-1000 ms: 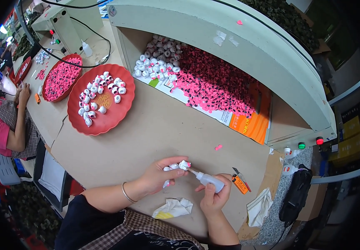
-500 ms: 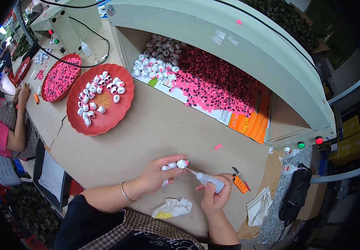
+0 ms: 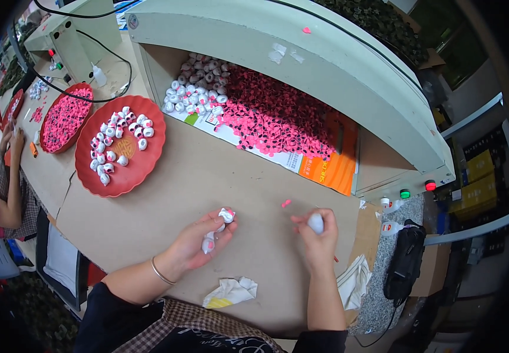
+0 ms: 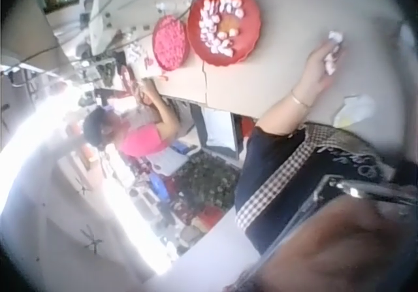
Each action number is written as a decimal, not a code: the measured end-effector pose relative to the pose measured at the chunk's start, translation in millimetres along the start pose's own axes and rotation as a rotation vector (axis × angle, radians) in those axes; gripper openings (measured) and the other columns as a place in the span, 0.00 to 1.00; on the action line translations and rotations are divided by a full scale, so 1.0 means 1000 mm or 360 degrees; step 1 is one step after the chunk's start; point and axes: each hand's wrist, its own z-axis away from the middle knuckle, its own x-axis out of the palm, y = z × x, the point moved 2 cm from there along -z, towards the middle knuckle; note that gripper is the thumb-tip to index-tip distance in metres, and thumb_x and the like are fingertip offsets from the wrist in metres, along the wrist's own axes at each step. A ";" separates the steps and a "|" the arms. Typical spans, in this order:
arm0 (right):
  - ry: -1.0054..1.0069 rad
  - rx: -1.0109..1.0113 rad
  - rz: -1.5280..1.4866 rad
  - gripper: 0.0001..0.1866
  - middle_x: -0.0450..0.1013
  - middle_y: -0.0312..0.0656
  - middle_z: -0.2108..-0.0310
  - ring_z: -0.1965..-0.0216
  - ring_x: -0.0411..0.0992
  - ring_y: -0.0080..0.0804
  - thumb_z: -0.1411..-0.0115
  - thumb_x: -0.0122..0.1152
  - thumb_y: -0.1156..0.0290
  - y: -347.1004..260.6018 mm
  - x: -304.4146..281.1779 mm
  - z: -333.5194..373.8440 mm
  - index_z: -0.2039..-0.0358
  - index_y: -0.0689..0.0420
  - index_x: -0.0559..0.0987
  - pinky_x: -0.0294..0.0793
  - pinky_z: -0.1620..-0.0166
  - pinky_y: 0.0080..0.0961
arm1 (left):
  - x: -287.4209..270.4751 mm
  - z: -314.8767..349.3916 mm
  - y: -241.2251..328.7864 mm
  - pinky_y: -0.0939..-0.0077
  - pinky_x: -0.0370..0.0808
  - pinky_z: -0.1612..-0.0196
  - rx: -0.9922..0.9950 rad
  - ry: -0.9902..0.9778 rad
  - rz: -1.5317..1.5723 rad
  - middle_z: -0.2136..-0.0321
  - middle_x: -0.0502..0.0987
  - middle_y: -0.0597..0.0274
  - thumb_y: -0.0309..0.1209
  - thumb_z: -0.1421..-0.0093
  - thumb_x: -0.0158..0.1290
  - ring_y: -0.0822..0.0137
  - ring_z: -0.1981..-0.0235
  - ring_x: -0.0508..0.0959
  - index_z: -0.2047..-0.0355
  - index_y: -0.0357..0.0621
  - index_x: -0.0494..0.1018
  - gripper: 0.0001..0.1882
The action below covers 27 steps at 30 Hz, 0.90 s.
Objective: The person assembles toy characters by applying glue from a bottle to small figurine parts and joining them together by hand at a workstation.
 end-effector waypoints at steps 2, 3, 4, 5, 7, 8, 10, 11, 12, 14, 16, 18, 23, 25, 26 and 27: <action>-0.0040 0.0028 0.0692 0.10 0.67 0.40 0.72 0.70 0.71 0.33 0.52 0.53 0.79 0.008 0.008 -0.017 0.67 0.61 0.68 0.70 0.71 0.27 | -0.004 0.000 0.001 0.87 0.71 0.65 0.0026 -0.0009 -0.0003 0.64 0.69 0.64 0.27 0.44 0.44 0.75 0.62 0.70 0.60 0.42 0.64 0.11; -0.0046 0.0023 0.0686 0.10 0.67 0.40 0.72 0.70 0.71 0.33 0.52 0.53 0.79 0.012 0.014 -0.024 0.67 0.61 0.68 0.70 0.71 0.27 | -0.008 -0.001 0.002 0.87 0.71 0.65 0.0034 -0.0008 -0.0007 0.64 0.69 0.64 0.27 0.44 0.44 0.75 0.62 0.70 0.60 0.42 0.64 0.11; -0.0076 -0.0286 0.1168 0.08 0.68 0.42 0.72 0.71 0.71 0.36 0.53 0.54 0.77 0.010 0.020 -0.029 0.70 0.61 0.70 0.70 0.70 0.28 | -0.011 -0.001 0.001 0.88 0.71 0.66 0.0040 -0.0033 -0.0033 0.64 0.69 0.64 0.27 0.44 0.44 0.75 0.63 0.70 0.60 0.41 0.64 0.11; -0.0104 -0.0600 0.1647 0.07 0.68 0.44 0.72 0.73 0.70 0.39 0.53 0.55 0.76 0.009 0.024 -0.030 0.72 0.62 0.71 0.70 0.69 0.29 | -0.012 -0.002 0.000 0.89 0.71 0.67 0.0044 -0.0058 -0.0060 0.64 0.69 0.65 0.28 0.44 0.45 0.76 0.63 0.70 0.59 0.41 0.63 0.12; -0.0169 -0.0573 0.1748 0.07 0.67 0.45 0.70 0.73 0.70 0.41 0.54 0.56 0.75 0.014 0.025 -0.034 0.72 0.61 0.71 0.70 0.69 0.31 | -0.009 0.000 0.001 0.90 0.70 0.69 0.0038 -0.0084 -0.0115 0.64 0.69 0.66 0.28 0.44 0.45 0.76 0.63 0.70 0.58 0.41 0.63 0.13; -0.0235 -0.0542 0.1851 0.07 0.66 0.46 0.68 0.73 0.69 0.44 0.55 0.57 0.75 0.015 0.026 -0.035 0.73 0.60 0.71 0.70 0.70 0.32 | -0.007 0.000 0.001 0.91 0.69 0.71 0.0029 -0.0109 -0.0169 0.64 0.69 0.66 0.28 0.45 0.45 0.77 0.63 0.70 0.57 0.41 0.63 0.14; -0.0216 -0.0555 0.1842 0.07 0.66 0.45 0.68 0.72 0.69 0.43 0.55 0.56 0.76 0.017 0.027 -0.033 0.72 0.60 0.72 0.70 0.69 0.32 | -0.007 0.002 0.000 0.91 0.68 0.72 0.0045 -0.0130 -0.0281 0.64 0.69 0.67 0.29 0.45 0.46 0.78 0.64 0.69 0.55 0.41 0.62 0.16; -0.0199 -0.0568 0.1834 0.07 0.66 0.45 0.67 0.71 0.69 0.43 0.55 0.56 0.76 0.017 0.027 -0.031 0.72 0.59 0.72 0.70 0.69 0.32 | -0.006 0.003 -0.001 0.91 0.67 0.73 0.0062 -0.0151 -0.0392 0.64 0.69 0.68 0.30 0.45 0.47 0.79 0.64 0.69 0.54 0.42 0.62 0.17; -0.0202 -0.0570 0.1833 0.07 0.66 0.45 0.67 0.71 0.69 0.43 0.55 0.56 0.76 0.015 0.026 -0.032 0.72 0.59 0.72 0.70 0.69 0.32 | -0.007 0.004 -0.001 0.91 0.67 0.73 0.0065 -0.0149 -0.0392 0.64 0.69 0.68 0.30 0.45 0.47 0.79 0.64 0.69 0.54 0.42 0.62 0.17; -0.0281 -0.0632 0.1507 0.05 0.66 0.45 0.67 0.69 0.68 0.45 0.54 0.55 0.78 0.009 0.022 -0.033 0.73 0.60 0.73 0.69 0.67 0.33 | -0.010 0.005 -0.001 0.91 0.65 0.73 0.0054 -0.0036 -0.0491 0.63 0.69 0.69 0.32 0.46 0.48 0.80 0.64 0.69 0.54 0.42 0.62 0.19; -0.0329 -0.0631 0.1584 0.06 0.66 0.45 0.68 0.69 0.68 0.45 0.55 0.54 0.78 0.008 0.016 -0.033 0.73 0.60 0.73 0.69 0.67 0.33 | -0.011 0.005 -0.002 0.91 0.65 0.73 0.0049 -0.0041 -0.0524 0.62 0.69 0.69 0.32 0.46 0.48 0.79 0.64 0.69 0.53 0.42 0.62 0.20; -0.0377 -0.0631 0.1658 0.06 0.67 0.45 0.68 0.69 0.68 0.45 0.55 0.54 0.79 0.009 0.014 -0.033 0.72 0.60 0.73 0.69 0.66 0.33 | -0.010 0.005 -0.003 0.90 0.65 0.72 0.0048 -0.0044 -0.0559 0.62 0.69 0.70 0.33 0.46 0.48 0.79 0.64 0.69 0.53 0.42 0.62 0.20; -0.0313 -0.0458 0.1737 0.08 0.67 0.48 0.71 0.67 0.68 0.46 0.54 0.55 0.77 0.013 0.008 -0.039 0.70 0.60 0.72 0.68 0.64 0.32 | -0.005 0.007 -0.005 0.90 0.65 0.72 0.0068 -0.0018 -0.0668 0.62 0.69 0.69 0.33 0.46 0.49 0.78 0.64 0.69 0.53 0.42 0.62 0.20; -0.0316 -0.0311 0.1614 0.08 0.67 0.48 0.70 0.67 0.68 0.45 0.54 0.56 0.77 0.005 0.009 -0.043 0.70 0.61 0.72 0.68 0.64 0.31 | -0.005 0.006 -0.006 0.89 0.65 0.72 0.0069 -0.0025 -0.0669 0.62 0.69 0.69 0.33 0.46 0.48 0.78 0.64 0.69 0.53 0.41 0.62 0.20; -0.0327 -0.0165 0.1490 0.09 0.67 0.48 0.70 0.67 0.67 0.45 0.54 0.56 0.76 0.002 0.008 -0.044 0.70 0.61 0.72 0.67 0.63 0.30 | -0.006 0.006 -0.006 0.89 0.65 0.72 0.0070 -0.0027 -0.0663 0.62 0.69 0.69 0.33 0.46 0.48 0.78 0.64 0.69 0.53 0.41 0.62 0.20; -0.0319 -0.0172 0.1491 0.09 0.67 0.48 0.70 0.67 0.67 0.45 0.54 0.56 0.76 0.002 0.004 -0.045 0.70 0.61 0.72 0.67 0.63 0.30 | -0.006 0.006 -0.007 0.89 0.65 0.72 0.0072 -0.0035 -0.0668 0.62 0.69 0.69 0.33 0.46 0.48 0.78 0.64 0.69 0.53 0.41 0.62 0.20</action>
